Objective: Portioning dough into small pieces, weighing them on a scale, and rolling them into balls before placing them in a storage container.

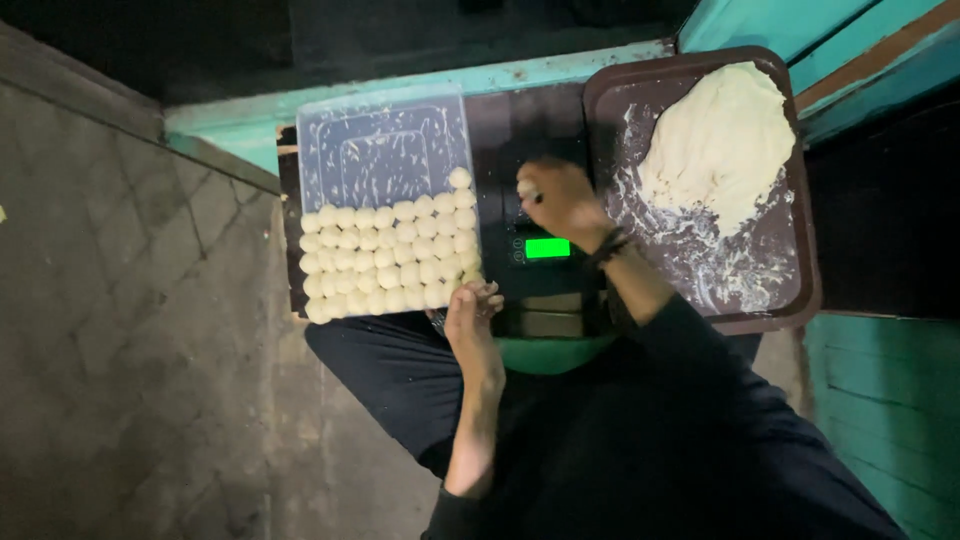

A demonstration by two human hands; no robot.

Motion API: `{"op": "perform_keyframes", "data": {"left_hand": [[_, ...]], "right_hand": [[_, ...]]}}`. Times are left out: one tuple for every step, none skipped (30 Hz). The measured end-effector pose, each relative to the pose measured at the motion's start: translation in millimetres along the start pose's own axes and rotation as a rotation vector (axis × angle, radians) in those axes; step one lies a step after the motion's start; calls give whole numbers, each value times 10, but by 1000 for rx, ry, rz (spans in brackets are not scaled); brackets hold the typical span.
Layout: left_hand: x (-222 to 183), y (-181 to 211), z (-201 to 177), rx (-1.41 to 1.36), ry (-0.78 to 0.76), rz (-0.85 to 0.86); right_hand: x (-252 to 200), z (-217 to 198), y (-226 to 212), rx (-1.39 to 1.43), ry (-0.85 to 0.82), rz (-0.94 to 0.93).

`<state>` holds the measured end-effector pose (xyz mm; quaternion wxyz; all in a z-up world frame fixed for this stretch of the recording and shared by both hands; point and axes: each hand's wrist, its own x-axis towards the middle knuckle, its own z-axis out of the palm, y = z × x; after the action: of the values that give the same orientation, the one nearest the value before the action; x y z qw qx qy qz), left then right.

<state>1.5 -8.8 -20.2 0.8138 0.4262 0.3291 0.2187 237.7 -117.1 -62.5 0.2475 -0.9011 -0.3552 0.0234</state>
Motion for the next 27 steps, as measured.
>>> {"op": "perform_keyframes", "data": {"left_hand": [[8,4,18,10,-7,5],[-3,-10,38,2,-11,-3],[-15,-27,54,-6,-15,-11],[-27,-36,73,1,-25,-11],[-39,-43,90,0,-40,-18],[-48,-59,118,-5,-56,-25],[-53,-50,131,-1,-67,-26],[-75,-40,138,11,-59,-33],[-92,-32,138,23,-52,-39],[-93,-23,122,27,-49,-41],[-89,-16,99,42,-54,-33],[-96,-8,70,59,-59,-28],[-51,-37,32,63,-57,-33],[-27,-72,-6,44,-40,-23],[-3,-106,-43,25,-23,-13],[5,-111,-49,25,-27,-18],[11,-110,-57,19,-56,-7],[7,-100,-66,11,-84,5],[-11,-76,-37,10,-86,-1],[-22,-55,-1,22,-65,-37],[-31,-35,33,35,-44,-72],[-22,-70,13,31,-45,-78],[-13,-107,-9,17,-60,-78],[-6,-151,-23,2,-75,-79],[-19,-158,-32,-4,-78,-86],[-31,-168,-31,59,-98,-56],[-42,-177,-32,121,-119,-25]], "right_hand": [[0,-247,-144,7,11,4],[-25,-498,-274,112,-22,93],[-56,-748,-404,219,-56,181],[-69,-807,-422,222,-46,188],[-81,-867,-442,138,-4,121],[-89,-936,-454,49,38,54],[-116,-924,-431,47,47,61],[-145,-904,-417,194,179,18],[-171,-877,-404,341,311,-25],[-196,-987,-418,344,309,-23],[-220,-1090,-431,397,405,22],[-256,-1190,-448,448,501,71],[-259,-1416,-467,450,498,77],[-279,-1645,-482,385,640,-3],[-292,-1875,-493,315,778,-85],[-416,-2119,-537,310,779,-81],[-539,-2365,-590,232,842,-115],[-658,-2618,-657,152,900,-152],[-737,-2679,-578,147,898,-149],[-808,-2742,-496,187,955,-180],[-880,-2803,-415,229,1012,-211],[-888,-2758,-240,223,1009,-210],[-900,-2712,-63,204,1067,-181],[-915,-2675,118,184,1124,-153],[-908,-2573,189,175,1120,-153],[-899,-2486,261,253,1000,-114],[-891,-2400,333,328,877,-75]]}}
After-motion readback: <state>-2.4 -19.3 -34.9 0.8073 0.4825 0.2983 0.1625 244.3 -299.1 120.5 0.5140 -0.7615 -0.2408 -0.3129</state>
